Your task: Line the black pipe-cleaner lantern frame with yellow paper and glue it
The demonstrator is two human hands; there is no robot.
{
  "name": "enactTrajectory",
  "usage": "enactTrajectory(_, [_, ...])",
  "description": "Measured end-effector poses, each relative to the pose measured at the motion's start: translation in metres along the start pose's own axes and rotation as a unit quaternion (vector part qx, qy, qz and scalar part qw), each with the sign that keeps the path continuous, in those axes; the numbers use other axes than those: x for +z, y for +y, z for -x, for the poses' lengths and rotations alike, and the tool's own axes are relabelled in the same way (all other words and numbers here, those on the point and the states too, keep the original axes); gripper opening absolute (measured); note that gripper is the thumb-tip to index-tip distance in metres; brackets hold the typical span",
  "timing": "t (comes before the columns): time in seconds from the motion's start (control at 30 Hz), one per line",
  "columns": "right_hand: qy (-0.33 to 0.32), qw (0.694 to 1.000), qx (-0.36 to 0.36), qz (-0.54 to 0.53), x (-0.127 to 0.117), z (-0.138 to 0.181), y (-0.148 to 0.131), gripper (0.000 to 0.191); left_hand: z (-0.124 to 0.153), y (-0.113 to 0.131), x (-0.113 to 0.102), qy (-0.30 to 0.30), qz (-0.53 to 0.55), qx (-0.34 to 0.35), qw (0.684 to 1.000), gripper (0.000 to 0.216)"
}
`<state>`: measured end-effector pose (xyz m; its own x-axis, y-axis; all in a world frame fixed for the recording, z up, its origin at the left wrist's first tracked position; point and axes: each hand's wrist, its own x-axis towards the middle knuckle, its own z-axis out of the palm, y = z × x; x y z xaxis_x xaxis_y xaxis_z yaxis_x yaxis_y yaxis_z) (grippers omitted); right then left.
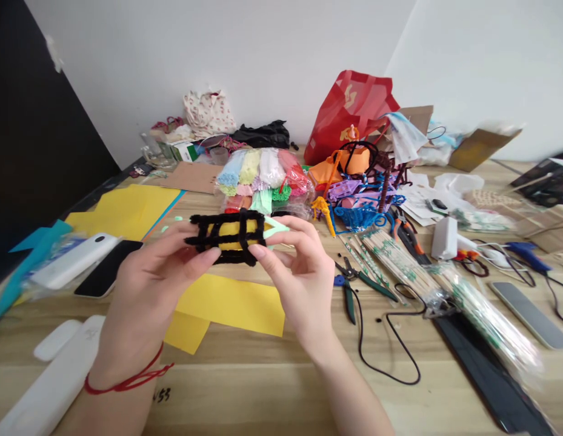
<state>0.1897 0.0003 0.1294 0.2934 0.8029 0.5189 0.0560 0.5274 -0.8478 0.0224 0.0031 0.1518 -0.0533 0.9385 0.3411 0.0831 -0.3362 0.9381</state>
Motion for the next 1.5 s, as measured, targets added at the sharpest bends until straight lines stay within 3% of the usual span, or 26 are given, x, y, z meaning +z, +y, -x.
enactTrajectory(0.1, [0.003, 1.0, -0.002, 0.008, 0.001, 0.0, 0.0, 0.013, -0.001, -0.002, 0.001, 0.001, -0.003, -0.015, 1.0, 0.01])
enactTrajectory(0.37, [-0.003, 1.0, 0.004, -0.016, 0.001, -0.002, 0.002, 0.013, -0.003, 0.002, -0.001, -0.081, 0.039, -0.074, 0.993, 0.018])
enactTrajectory(0.87, [-0.046, 0.998, 0.005, -0.044, -0.001, -0.001, -0.002, 0.013, -0.007, 0.001, -0.007, -0.056, 0.095, -0.102, 0.989, 0.012])
enactTrajectory(1.1, [-0.046, 0.995, 0.042, -0.081, -0.002, 0.0, -0.002, 0.013, -0.014, 0.006, -0.024, -0.206, 0.181, -0.199, 0.941, 0.028])
enactTrajectory(1.3, [-0.07, 0.995, 0.018, -0.069, -0.003, -0.001, -0.003, 0.015, -0.012, 0.007, -0.021, -0.153, 0.179, -0.217, 0.947, 0.026])
enactTrajectory(1.5, [-0.075, 0.996, -0.019, -0.046, -0.001, -0.002, -0.005, 0.019, -0.008, 0.001, -0.009, -0.062, 0.101, -0.146, 0.982, 0.016])
